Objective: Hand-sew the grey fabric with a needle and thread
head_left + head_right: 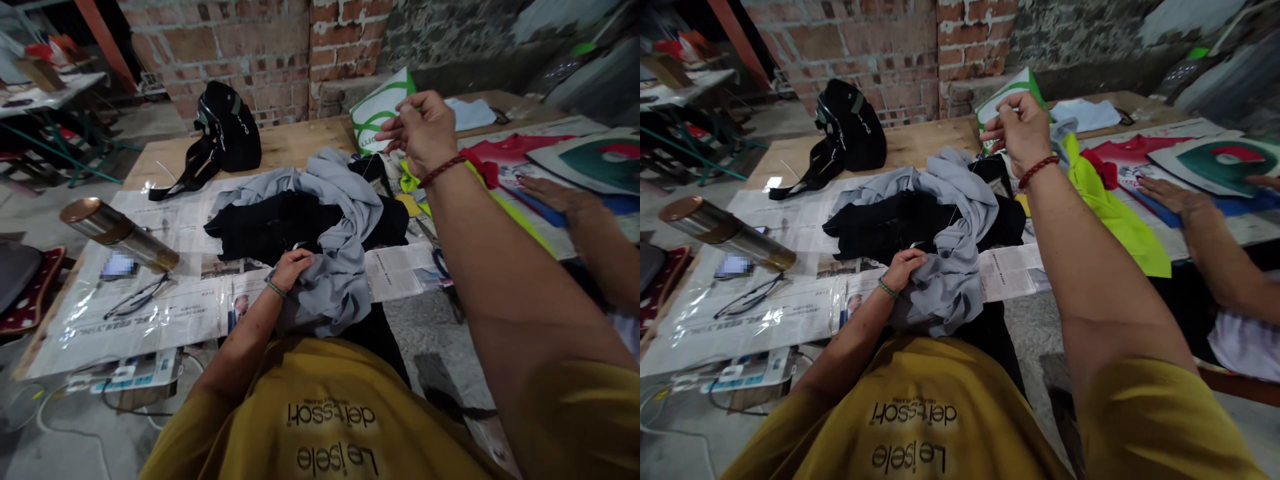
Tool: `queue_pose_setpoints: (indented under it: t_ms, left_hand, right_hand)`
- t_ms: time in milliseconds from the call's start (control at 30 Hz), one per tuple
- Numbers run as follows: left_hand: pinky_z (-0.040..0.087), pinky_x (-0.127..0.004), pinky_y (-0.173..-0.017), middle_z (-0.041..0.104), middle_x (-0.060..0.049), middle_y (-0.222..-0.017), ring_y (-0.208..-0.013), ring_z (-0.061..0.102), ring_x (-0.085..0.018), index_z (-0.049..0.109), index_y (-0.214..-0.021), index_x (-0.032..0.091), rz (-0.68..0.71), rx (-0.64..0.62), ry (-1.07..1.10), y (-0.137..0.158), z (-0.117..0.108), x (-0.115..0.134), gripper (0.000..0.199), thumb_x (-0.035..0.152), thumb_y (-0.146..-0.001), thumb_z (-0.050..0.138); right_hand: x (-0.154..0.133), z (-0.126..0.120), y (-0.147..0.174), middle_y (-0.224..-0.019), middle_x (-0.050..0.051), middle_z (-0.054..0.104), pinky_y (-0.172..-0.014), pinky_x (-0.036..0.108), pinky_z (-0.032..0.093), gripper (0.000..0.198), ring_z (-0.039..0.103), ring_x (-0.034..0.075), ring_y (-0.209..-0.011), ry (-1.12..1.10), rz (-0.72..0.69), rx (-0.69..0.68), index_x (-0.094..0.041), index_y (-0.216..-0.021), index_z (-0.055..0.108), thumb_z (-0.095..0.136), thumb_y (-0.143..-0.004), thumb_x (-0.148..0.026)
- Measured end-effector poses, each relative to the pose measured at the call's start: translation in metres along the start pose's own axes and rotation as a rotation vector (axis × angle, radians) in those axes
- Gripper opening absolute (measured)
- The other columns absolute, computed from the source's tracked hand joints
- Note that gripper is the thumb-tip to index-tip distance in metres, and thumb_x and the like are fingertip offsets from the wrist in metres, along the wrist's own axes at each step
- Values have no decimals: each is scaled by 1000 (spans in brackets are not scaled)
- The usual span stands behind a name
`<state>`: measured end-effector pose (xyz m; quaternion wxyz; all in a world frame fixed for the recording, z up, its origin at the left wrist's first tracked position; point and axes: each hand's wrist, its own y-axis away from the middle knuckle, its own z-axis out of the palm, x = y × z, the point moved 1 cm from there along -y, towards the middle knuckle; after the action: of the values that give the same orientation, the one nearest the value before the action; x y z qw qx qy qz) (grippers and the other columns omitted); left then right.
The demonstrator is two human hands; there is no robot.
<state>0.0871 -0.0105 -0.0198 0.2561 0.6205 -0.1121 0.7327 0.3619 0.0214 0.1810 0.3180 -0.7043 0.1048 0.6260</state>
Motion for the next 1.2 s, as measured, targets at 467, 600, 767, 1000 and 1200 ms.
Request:
queue_pose_setpoints:
  t_ms: [467,600,767,1000,1200]
  left_hand:
    - [35,-22,-52,61,2,-60,-53,47,-8,71,-68,15,24,37,-13,-2,-2,-1,22,32,-54,76]
    - [35,-21,-53,61,2,-61,-53,47,-7,71,-67,15,47,17,-3,-3,-4,-3,20,30,-55,76]
    - [34,-20,-52,58,3,-58,-52,44,-6,69,-66,15,45,17,3,-3,-4,-4,18,29,-56,75]
    - [32,-20,-52,57,4,-57,-52,43,-6,68,-64,15,43,35,18,-2,-2,0,21,29,-52,77]
    - [34,-20,-52,59,3,-58,-52,45,-6,70,-65,15,49,9,23,-3,-3,-1,20,29,-54,78]
  right_hand:
    - [46,46,73,-62,-3,61,-60,26,43,8,54,9,-54,412,-22,-596,-19,-79,65,59,-80,-14]
    - [73,55,115,-82,1,68,-73,25,44,21,61,14,-76,805,-293,-935,-21,-80,73,55,-78,-10]
    - [87,53,130,-90,5,67,-68,25,41,27,59,14,-76,953,-371,-1048,-22,-90,75,51,-82,-14]
    - [92,51,134,-89,4,66,-75,25,43,29,59,14,-79,776,-376,-1139,-21,-90,74,49,-80,-12]
    - [93,50,135,-86,3,66,-73,24,43,28,58,12,-75,701,-332,-1152,-21,-89,74,49,-81,-15]
